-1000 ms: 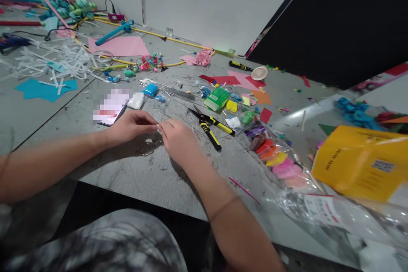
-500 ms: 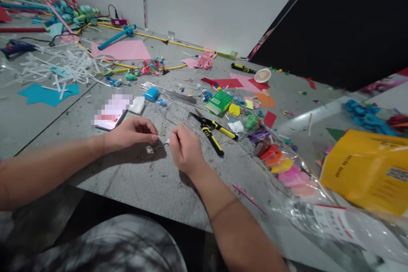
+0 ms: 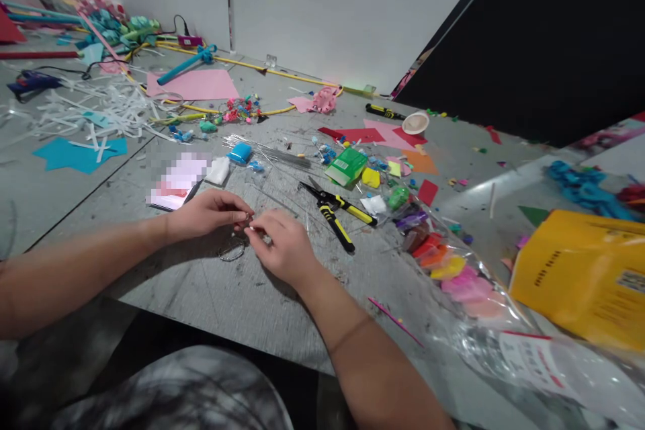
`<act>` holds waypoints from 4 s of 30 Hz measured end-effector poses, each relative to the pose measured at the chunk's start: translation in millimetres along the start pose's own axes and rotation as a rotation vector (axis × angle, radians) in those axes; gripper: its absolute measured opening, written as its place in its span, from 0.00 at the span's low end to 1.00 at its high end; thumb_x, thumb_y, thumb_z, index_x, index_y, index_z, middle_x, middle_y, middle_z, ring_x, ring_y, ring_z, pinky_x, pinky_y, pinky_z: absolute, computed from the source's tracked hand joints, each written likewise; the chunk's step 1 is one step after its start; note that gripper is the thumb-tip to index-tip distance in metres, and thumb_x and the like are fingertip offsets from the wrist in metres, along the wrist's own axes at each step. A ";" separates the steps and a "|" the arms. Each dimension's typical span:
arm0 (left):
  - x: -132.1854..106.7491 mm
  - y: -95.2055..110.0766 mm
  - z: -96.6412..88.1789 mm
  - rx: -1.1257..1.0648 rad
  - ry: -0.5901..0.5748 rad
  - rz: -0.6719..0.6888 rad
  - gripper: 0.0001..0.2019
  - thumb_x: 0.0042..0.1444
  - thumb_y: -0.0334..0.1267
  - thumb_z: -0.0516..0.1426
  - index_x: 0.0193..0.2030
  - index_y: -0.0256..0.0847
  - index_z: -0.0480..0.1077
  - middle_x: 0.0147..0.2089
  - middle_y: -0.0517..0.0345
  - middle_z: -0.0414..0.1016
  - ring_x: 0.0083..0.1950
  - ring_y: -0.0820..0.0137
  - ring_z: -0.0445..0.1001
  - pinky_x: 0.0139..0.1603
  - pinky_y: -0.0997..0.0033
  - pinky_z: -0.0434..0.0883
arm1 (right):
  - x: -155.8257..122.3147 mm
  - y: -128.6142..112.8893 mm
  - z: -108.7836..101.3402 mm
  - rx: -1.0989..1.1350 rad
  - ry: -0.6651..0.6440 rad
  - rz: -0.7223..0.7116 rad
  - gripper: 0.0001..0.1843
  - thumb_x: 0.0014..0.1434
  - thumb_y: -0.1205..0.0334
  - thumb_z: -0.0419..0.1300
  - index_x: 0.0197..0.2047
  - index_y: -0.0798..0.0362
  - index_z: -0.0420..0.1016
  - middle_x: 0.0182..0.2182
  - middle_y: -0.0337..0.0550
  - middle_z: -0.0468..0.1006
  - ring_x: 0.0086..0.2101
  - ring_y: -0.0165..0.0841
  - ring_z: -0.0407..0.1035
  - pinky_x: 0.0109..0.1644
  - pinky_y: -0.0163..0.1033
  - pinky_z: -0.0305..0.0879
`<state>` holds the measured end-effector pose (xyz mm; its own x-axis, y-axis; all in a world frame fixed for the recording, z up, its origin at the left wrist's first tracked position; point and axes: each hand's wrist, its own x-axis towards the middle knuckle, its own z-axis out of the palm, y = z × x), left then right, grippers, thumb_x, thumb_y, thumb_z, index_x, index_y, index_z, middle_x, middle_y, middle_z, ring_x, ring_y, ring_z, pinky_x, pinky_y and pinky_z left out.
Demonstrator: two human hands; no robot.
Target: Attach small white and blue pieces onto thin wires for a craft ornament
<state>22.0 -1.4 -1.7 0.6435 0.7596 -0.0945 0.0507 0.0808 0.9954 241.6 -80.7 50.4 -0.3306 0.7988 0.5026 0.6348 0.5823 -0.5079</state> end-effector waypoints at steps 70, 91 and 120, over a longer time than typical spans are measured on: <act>-20.9 20.7 14.5 1.159 -0.239 0.113 0.13 0.76 0.49 0.75 0.47 0.43 0.82 0.44 0.53 0.86 0.41 0.59 0.78 0.42 0.60 0.58 | -17.4 21.8 -18.5 -0.379 -0.605 0.158 0.26 0.57 0.38 0.55 0.23 0.53 0.68 0.20 0.36 0.71 0.22 0.27 0.60 0.27 0.33 0.40; -12.6 18.3 -4.8 1.039 0.077 0.093 0.07 0.75 0.41 0.72 0.49 0.42 0.83 0.43 0.57 0.81 0.42 0.63 0.75 0.48 0.63 0.67 | -21.9 25.2 -27.1 -0.197 -0.508 0.303 0.24 0.46 0.38 0.65 0.30 0.51 0.67 0.28 0.35 0.70 0.28 0.27 0.61 0.30 0.31 0.47; -17.0 12.1 30.8 0.030 -0.075 0.104 0.11 0.66 0.42 0.83 0.43 0.40 0.93 0.57 0.40 0.97 0.58 0.57 0.94 0.66 0.52 0.89 | -23.9 7.4 -30.6 -0.069 -0.065 -0.123 0.07 0.59 0.61 0.59 0.42 0.51 0.70 0.36 0.43 0.75 0.37 0.34 0.69 0.43 0.41 0.68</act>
<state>35.2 -33.2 12.5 0.7020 0.7121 0.0090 0.0031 -0.0157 0.9999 275.5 -100.1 56.0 -0.4521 0.7312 0.5108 0.6325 0.6666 -0.3944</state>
